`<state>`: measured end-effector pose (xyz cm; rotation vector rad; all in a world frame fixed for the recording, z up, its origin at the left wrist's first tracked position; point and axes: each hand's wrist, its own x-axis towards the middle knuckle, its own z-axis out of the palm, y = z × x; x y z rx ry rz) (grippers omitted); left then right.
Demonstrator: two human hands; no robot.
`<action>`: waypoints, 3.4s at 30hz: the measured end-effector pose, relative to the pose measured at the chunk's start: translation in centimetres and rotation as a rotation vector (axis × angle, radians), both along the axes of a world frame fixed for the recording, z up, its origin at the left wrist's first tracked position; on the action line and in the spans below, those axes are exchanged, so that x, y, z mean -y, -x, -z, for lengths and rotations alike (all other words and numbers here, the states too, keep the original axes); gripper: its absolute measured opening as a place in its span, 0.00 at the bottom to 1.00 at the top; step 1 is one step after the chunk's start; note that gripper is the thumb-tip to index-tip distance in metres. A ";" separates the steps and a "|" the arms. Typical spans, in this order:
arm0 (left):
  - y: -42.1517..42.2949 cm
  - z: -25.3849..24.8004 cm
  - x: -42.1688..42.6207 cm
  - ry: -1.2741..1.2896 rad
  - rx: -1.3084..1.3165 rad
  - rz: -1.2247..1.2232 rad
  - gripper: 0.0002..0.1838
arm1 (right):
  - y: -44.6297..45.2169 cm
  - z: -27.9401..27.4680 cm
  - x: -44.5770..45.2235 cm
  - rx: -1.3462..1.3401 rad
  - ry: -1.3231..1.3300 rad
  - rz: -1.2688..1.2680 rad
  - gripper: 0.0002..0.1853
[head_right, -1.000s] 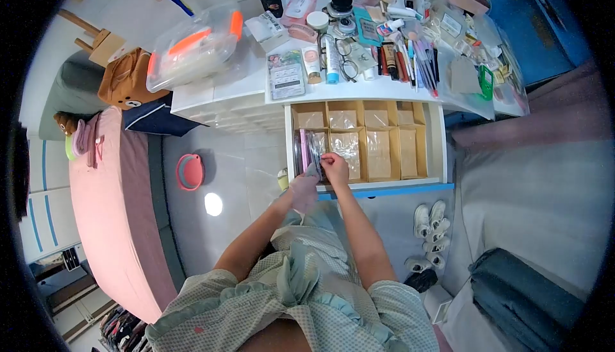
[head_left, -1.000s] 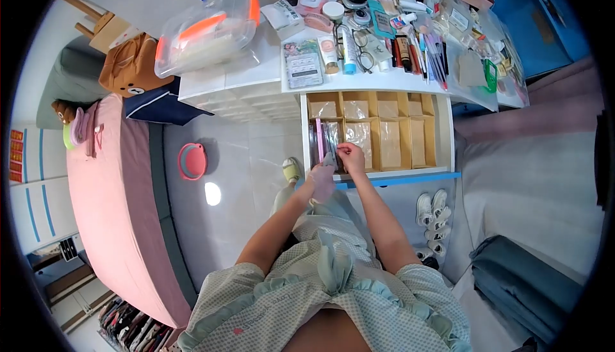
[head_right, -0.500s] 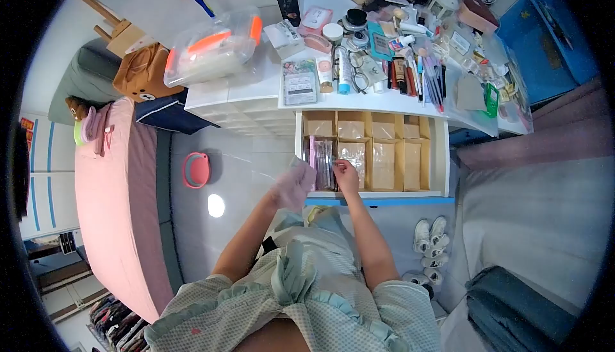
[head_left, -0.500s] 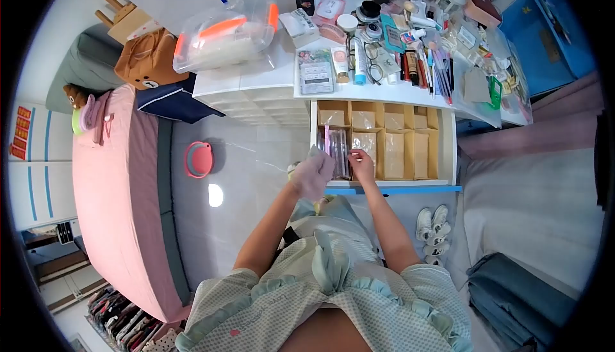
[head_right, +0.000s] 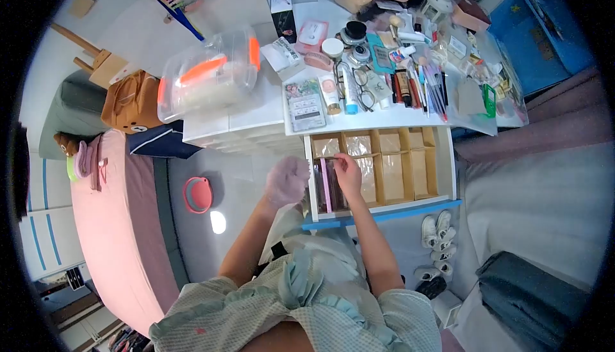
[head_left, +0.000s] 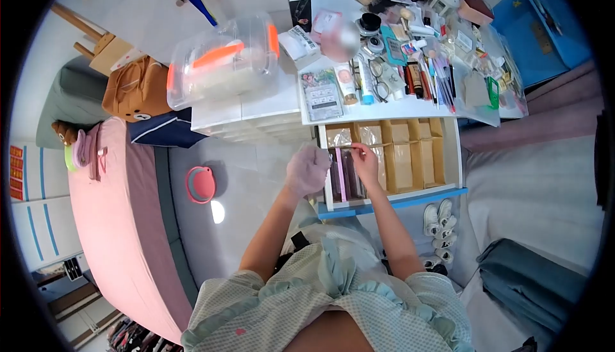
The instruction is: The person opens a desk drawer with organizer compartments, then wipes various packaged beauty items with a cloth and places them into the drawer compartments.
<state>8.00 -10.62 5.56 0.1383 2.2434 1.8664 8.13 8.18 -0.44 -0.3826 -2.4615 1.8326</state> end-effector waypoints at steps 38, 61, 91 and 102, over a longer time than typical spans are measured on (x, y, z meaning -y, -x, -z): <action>2.4 5.1 -1.6 -0.225 0.099 -0.396 0.21 | 1.2 -10.5 4.1 -0.022 0.318 0.046 0.18; -4.6 -10.6 -0.5 -0.424 0.335 -0.011 0.20 | -8.2 -20.2 -8.9 0.073 0.331 -0.361 0.18; -8.2 -14.2 -1.1 -0.227 0.555 0.192 0.10 | -10.3 -22.3 -8.9 0.334 0.279 -0.632 0.16; -6.8 -14.6 0.9 0.447 -0.027 0.658 0.11 | -8.7 -20.4 -3.1 0.305 0.313 -0.680 0.13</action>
